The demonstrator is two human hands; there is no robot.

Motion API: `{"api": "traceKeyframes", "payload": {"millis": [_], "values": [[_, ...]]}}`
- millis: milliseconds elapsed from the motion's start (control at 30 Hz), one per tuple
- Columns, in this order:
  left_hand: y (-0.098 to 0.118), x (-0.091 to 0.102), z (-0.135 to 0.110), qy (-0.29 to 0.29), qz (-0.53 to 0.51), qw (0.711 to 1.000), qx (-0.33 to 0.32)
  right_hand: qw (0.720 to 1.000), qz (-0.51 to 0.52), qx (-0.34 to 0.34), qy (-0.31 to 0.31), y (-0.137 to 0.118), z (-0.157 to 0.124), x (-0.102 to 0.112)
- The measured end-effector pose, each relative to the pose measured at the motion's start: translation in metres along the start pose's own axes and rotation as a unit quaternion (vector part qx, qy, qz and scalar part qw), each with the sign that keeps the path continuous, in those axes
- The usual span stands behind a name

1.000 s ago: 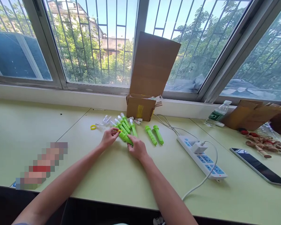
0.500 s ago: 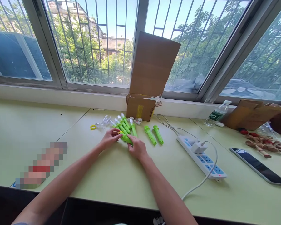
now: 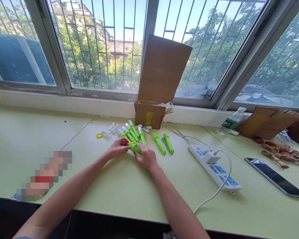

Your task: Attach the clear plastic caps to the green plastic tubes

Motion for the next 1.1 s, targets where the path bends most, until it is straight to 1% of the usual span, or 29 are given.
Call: {"api": "traceKeyframes", "payload": {"millis": [100,200,433,700,967,1100], "values": [[0.003,-0.007,-0.002,-0.030,0.023,0.999,-0.011,1.000,-0.007,0.014,-0.011,-0.004,0.000,0.001],[0.006,-0.011,-0.003,-0.041,0.038,0.998,-0.027,0.999,-0.005,0.032,-0.023,-0.008,0.000,0.002],[0.005,-0.013,-0.003,-0.038,0.046,0.998,-0.022,0.999,0.004,0.028,-0.038,-0.007,0.000,-0.001],[0.004,-0.011,-0.003,-0.032,0.063,0.997,-0.031,0.999,0.031,0.030,-0.029,-0.007,-0.001,-0.002],[0.002,-0.011,-0.003,-0.038,0.062,0.997,-0.034,0.998,0.035,0.026,-0.037,-0.007,0.000,-0.002],[0.002,-0.012,-0.003,-0.036,0.062,0.997,-0.037,0.999,0.033,0.029,-0.030,-0.006,0.000,-0.002]]}}
Point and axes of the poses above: each hand's wrist, its own z-axis towards the middle knuckle, its own x-axis out of the back of the hand, y = z × x, the point moved 6 cm from there along z, towards the middle knuckle, and after that the axes turned 9 degrees about -z, right-handed, at the moved point
